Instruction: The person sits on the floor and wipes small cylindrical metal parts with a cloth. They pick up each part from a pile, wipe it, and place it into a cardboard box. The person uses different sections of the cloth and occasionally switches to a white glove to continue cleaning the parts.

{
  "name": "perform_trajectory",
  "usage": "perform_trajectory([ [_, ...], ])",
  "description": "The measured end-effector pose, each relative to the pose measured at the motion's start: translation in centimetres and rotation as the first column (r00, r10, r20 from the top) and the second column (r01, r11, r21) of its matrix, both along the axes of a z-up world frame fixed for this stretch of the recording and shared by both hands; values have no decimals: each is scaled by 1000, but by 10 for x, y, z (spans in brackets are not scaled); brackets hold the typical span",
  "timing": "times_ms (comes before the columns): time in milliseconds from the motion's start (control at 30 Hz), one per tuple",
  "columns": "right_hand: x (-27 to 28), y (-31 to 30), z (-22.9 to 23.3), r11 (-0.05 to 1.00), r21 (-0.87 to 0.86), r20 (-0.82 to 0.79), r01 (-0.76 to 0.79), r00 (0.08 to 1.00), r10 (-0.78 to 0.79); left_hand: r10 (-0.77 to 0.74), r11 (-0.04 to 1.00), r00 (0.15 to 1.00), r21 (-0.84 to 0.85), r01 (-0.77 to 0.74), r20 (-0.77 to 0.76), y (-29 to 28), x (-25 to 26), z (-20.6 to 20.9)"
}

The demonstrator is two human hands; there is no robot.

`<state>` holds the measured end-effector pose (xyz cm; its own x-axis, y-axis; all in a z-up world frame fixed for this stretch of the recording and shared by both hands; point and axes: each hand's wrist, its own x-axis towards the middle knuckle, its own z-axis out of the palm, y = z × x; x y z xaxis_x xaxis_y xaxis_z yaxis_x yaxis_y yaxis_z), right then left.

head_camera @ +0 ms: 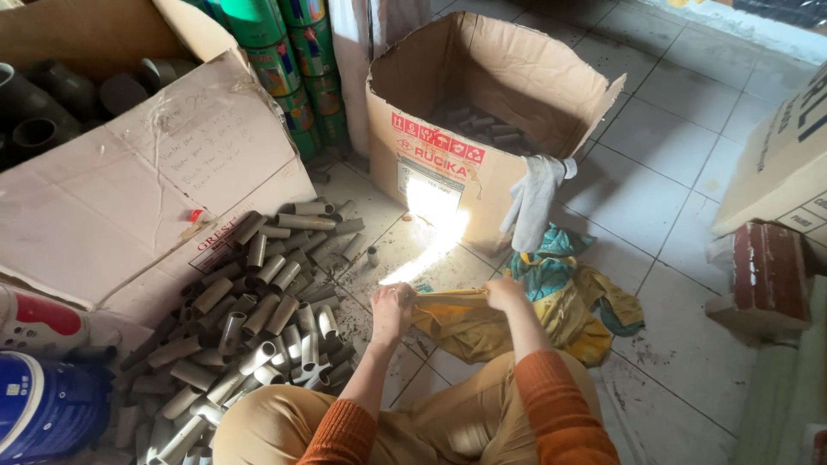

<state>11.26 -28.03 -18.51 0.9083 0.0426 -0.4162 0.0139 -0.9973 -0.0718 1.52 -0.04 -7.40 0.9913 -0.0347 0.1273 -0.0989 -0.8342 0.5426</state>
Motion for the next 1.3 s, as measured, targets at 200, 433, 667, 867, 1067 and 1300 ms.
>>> perform_trajectory([
  [200,-19,-50,88,839,487,384,244,802,-456,16,1000,1000,-9,-16,-20,-2,1,-1],
  [433,-17,-47,102,866,498,610,-34,724,-322,-4,992,994,-126,18,106,1,3,-1],
  [667,-40,-18,143,603,775,423,-190,864,-272,140,911,986,-379,-163,-85,4,-2,31],
  [867,-35,-26,125,635,767,353,-88,885,-304,185,896,962,-368,-249,-201,6,0,28],
  [1067,-11,-95,12,840,401,280,366,823,-493,290,831,916,-402,-385,-278,18,3,6],
  [1300,35,-227,-99,868,15,789,496,527,-315,478,765,845,-359,-534,-240,70,41,-125],
])
